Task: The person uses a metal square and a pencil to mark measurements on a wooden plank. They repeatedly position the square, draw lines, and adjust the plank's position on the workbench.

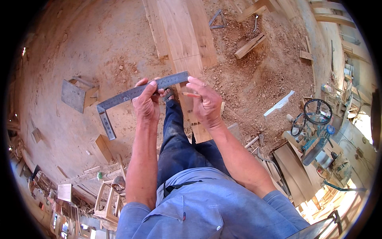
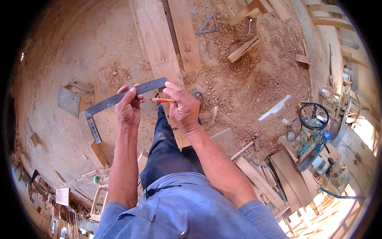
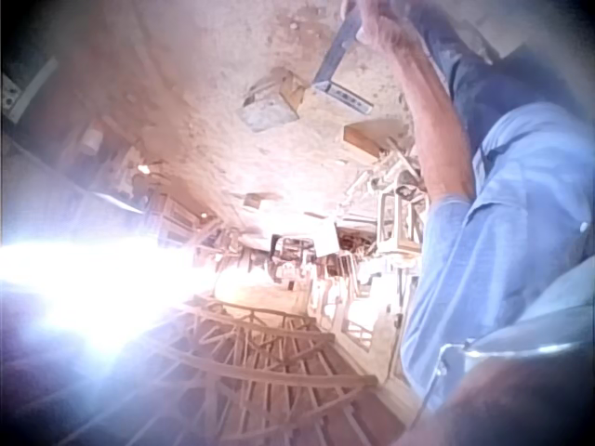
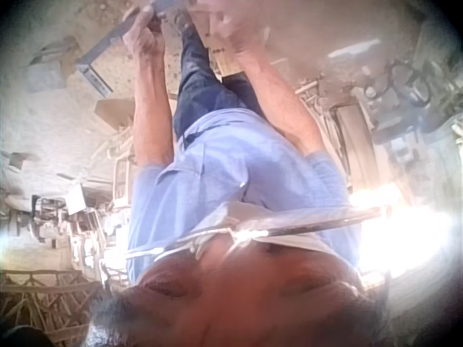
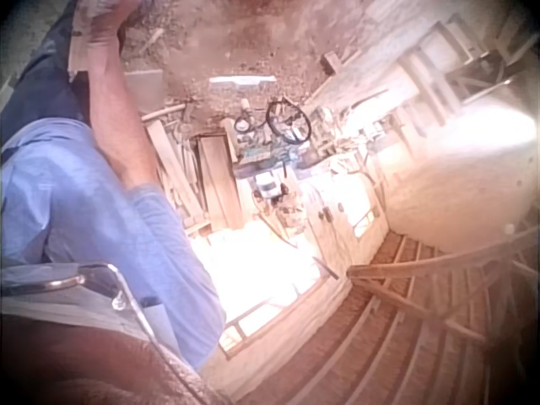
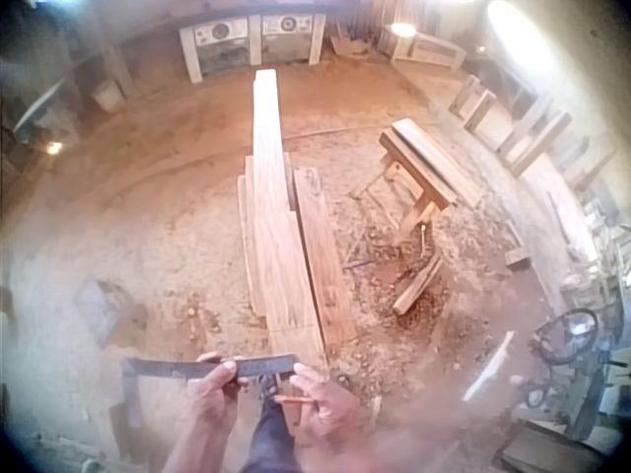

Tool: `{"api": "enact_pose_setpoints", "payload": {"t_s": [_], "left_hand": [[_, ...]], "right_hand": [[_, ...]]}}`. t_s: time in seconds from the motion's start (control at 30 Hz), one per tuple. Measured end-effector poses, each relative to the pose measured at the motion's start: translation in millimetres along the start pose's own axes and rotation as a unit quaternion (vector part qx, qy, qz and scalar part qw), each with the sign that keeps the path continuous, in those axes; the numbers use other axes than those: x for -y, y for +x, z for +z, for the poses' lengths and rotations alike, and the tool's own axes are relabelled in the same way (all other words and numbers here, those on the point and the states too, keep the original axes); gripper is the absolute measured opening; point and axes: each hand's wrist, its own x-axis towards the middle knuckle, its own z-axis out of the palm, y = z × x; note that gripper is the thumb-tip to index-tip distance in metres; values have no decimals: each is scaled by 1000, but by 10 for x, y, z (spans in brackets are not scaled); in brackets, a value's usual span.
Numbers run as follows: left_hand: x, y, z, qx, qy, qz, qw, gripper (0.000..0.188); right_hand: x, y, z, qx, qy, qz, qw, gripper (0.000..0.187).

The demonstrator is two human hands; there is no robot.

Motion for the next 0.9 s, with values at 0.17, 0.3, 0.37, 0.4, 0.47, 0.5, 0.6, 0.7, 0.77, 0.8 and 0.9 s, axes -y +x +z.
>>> {"api": "enact_pose_setpoints", "payload": {"t_s": [0.17, 0.3, 0.37, 0.4, 0.47, 0.5, 0.6, 0.7, 0.77, 0.8, 0.9], "left_hand": [[-4, 4, 14, -16, -3, -5, 1000, 40], [-40, -11, 88, -28, 6, -7, 1000, 40], [-44, -2, 88, -39, 18, -14, 999, 38], [-40, 8, 71, -45, 25, -20, 998, 37], [-41, 15, 68, -55, 35, -30, 997, 36], [-50, 14, 77, -60, 37, -33, 997, 36], [-59, 17, 88, -69, 38, -39, 996, 36], [-71, 26, 97, -75, 37, -45, 995, 35], [-85, 26, 110, -82, 38, -50, 995, 33], [-92, 22, 123, -87, 39, -52, 994, 33], [-117, 7, 159, -91, 40, -55, 994, 31]], "right_hand": [[16, 5, 2, -1, 4, 5, 1000, 34], [-11, -12, 15, -2, 25, 21, 999, 35], [-21, -27, 23, 3, 37, 34, 999, 35], [-27, -25, 23, 3, 31, 25, 999, 35], [-40, -19, 18, 3, 20, 7, 1000, 36], [-40, -24, 21, 5, 34, 19, 999, 37], [-36, -39, 30, 10, 62, 43, 997, 38], [-31, -32, 22, 13, 58, 39, 998, 39], [-24, -23, 22, 12, 52, 31, 998, 39], [-25, -25, 24, 12, 55, 34, 998, 40], [-26, -35, 29, 11, 61, 40, 997, 40]]}}
